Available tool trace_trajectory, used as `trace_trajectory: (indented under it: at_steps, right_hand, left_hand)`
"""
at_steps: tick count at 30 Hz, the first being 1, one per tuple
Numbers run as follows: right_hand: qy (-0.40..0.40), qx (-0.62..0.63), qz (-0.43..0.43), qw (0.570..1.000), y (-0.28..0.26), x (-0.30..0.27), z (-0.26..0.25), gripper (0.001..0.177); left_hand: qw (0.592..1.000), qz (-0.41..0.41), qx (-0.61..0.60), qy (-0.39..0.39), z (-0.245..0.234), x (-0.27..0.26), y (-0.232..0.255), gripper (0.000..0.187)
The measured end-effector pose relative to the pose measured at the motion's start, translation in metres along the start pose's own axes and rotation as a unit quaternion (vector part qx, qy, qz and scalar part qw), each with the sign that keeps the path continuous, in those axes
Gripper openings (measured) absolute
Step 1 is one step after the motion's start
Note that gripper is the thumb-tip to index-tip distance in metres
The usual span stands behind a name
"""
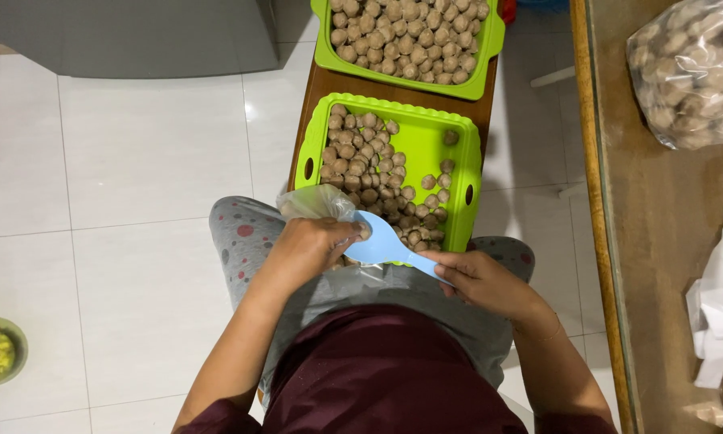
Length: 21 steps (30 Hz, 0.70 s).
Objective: Scooping meatballs from a tray into a plastic bag for packaging
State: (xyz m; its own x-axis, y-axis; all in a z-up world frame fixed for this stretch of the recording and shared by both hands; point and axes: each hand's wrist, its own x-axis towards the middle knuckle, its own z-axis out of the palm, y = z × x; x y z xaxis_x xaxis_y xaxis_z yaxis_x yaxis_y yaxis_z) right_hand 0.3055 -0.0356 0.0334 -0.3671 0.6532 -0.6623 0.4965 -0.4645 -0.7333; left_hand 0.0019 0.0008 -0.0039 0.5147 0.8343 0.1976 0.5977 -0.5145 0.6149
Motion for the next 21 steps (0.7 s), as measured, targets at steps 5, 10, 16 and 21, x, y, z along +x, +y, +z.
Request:
trace_trajectory:
  at_steps: [5,10,16,21]
  right_hand:
    - [-0.001,-0.005,0.0,1.0,-0.001,0.0,0.0,0.046]
    - [0.0,-0.005,-0.001,1.0,0.002,0.002,0.0,0.046]
    - [-0.002,-0.007,-0.007,1.0,0.002,0.003,0.001,0.046]
    - [0.005,-0.031,-0.017,0.999,0.007,-0.003,0.0,0.046]
  left_hand:
    - [0.999,0.023,0.024,0.03,0.003,-0.003,-0.003,0.009]
    - [0.994,0.041,0.096,0.04,0.0,-0.007,0.0,0.017]
    - [0.999,0.0,0.041,0.026,0.017,-0.012,-0.013,0.008]
    - [0.989,-0.099,-0.093,0.065,0.025,-0.016,-0.018,0.009]
